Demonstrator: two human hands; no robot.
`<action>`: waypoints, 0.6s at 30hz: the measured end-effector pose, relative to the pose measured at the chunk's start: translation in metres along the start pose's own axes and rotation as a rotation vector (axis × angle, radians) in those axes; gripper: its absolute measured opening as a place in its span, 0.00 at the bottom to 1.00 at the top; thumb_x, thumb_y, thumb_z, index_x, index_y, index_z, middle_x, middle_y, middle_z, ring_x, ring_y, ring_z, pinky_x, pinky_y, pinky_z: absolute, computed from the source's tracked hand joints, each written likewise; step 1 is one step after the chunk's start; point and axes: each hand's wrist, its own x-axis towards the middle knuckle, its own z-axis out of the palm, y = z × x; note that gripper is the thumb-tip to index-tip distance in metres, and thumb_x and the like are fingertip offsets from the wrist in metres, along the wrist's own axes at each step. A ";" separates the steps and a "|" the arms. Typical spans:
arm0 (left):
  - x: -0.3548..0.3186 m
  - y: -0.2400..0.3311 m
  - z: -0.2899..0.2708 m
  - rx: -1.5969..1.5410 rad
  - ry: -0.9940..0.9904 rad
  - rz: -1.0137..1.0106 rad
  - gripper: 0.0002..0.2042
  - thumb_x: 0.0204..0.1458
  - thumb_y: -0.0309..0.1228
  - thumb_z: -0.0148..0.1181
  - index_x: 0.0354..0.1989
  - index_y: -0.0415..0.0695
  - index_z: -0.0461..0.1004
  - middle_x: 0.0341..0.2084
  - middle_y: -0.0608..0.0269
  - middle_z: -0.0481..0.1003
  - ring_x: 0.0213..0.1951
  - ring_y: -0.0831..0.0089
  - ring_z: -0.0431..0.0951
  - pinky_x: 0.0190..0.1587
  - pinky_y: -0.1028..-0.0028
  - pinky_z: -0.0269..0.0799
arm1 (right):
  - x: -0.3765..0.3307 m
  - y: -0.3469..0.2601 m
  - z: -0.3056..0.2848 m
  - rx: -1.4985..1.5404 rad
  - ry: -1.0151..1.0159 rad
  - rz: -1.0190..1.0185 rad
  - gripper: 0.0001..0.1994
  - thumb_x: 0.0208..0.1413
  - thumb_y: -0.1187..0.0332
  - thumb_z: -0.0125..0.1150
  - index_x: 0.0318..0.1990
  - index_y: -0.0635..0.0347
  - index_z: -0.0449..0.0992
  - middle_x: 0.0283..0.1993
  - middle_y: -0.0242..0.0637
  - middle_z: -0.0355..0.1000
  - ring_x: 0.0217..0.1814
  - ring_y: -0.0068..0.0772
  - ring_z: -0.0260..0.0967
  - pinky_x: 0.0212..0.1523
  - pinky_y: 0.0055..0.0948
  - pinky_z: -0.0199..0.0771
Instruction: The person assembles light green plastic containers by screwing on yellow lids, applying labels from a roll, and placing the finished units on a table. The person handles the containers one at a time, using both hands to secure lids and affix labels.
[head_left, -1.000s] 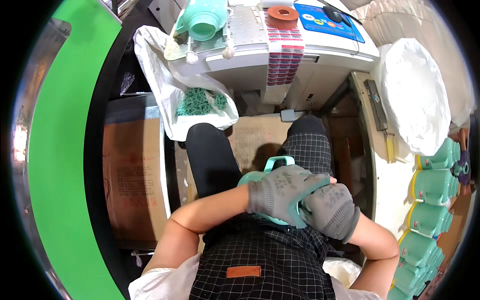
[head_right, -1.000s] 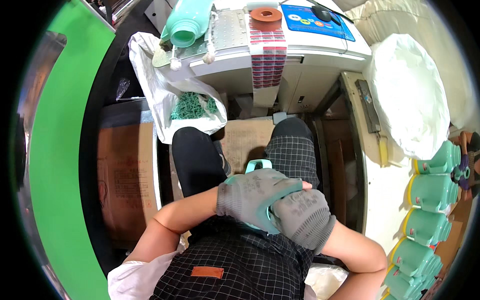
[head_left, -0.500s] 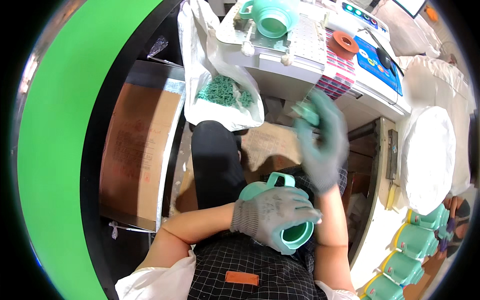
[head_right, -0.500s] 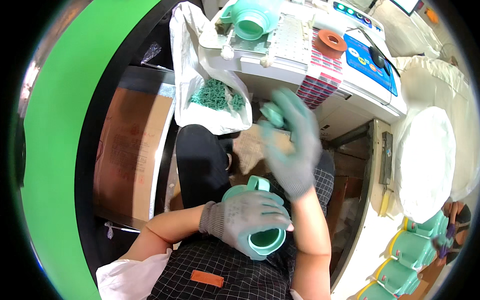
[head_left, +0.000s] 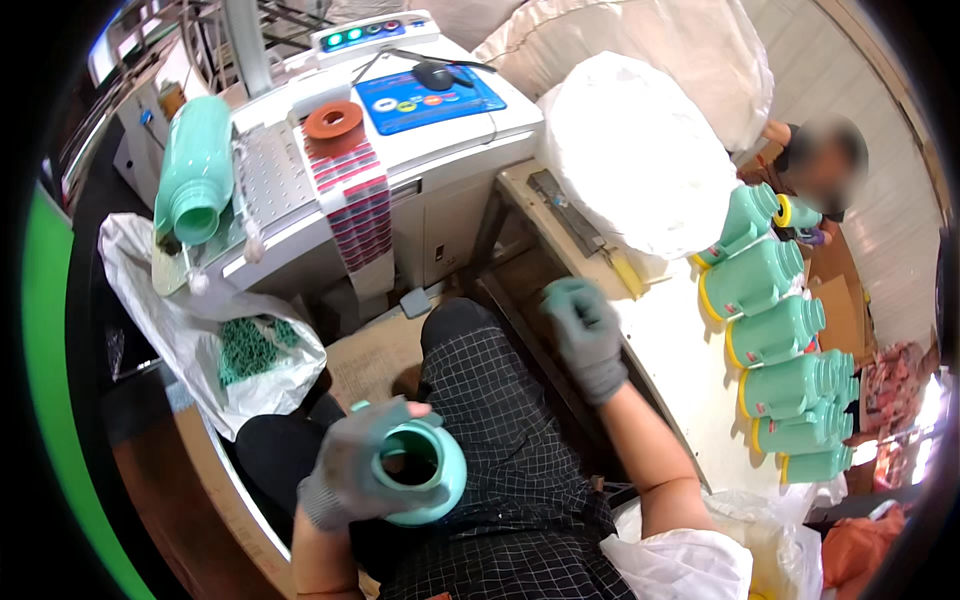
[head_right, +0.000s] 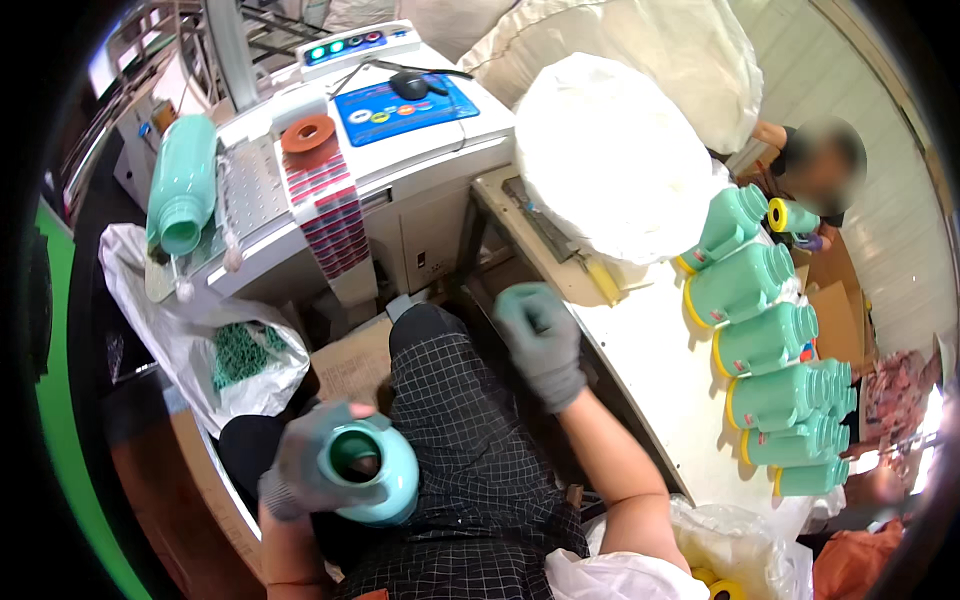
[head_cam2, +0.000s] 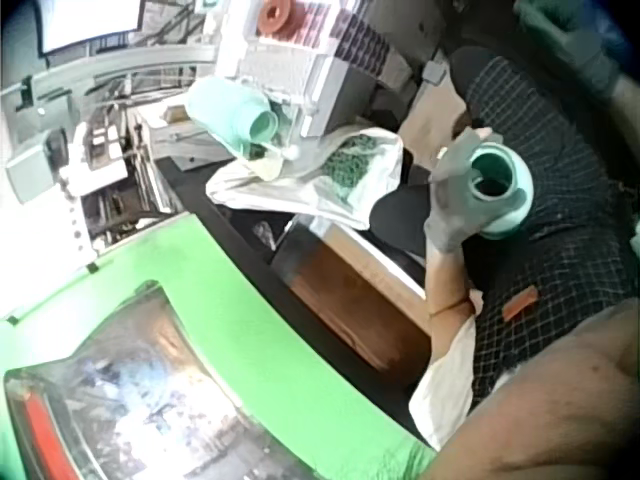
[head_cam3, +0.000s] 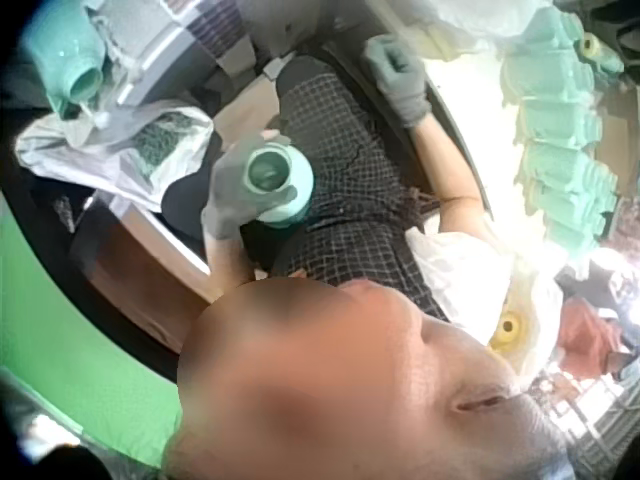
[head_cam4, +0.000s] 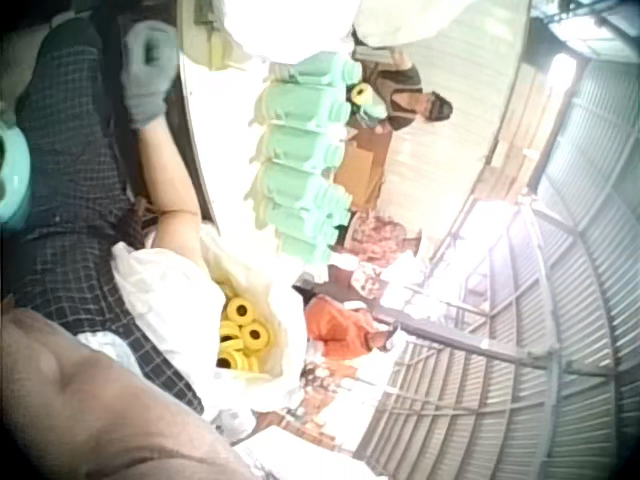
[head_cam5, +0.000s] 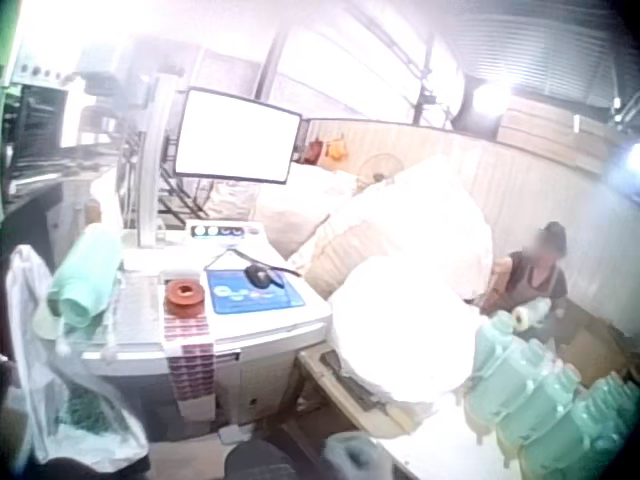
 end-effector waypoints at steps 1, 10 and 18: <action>0.004 -0.008 0.016 0.123 -0.027 0.010 0.42 0.34 0.40 0.88 0.59 0.38 0.75 0.46 0.54 0.84 0.46 0.63 0.86 0.51 0.64 0.81 | 0.008 0.006 -0.019 -0.065 0.090 -0.044 0.05 0.62 0.73 0.67 0.37 0.67 0.83 0.45 0.45 0.81 0.43 0.36 0.79 0.46 0.31 0.79; 0.039 -0.025 0.052 0.141 -0.004 -0.010 0.39 0.38 0.39 0.87 0.60 0.40 0.76 0.44 0.57 0.85 0.43 0.65 0.87 0.49 0.68 0.82 | 0.180 0.099 -0.085 -0.782 0.067 -0.045 0.10 0.62 0.67 0.64 0.49 0.49 0.85 0.52 0.45 0.78 0.49 0.50 0.79 0.52 0.43 0.78; 0.036 -0.019 0.052 0.137 0.029 -0.109 0.39 0.38 0.43 0.86 0.60 0.41 0.76 0.44 0.57 0.84 0.46 0.60 0.87 0.50 0.63 0.82 | 0.163 0.115 -0.118 -0.348 -0.045 0.245 0.14 0.53 0.63 0.76 0.44 0.60 0.87 0.45 0.39 0.79 0.43 0.36 0.79 0.48 0.34 0.78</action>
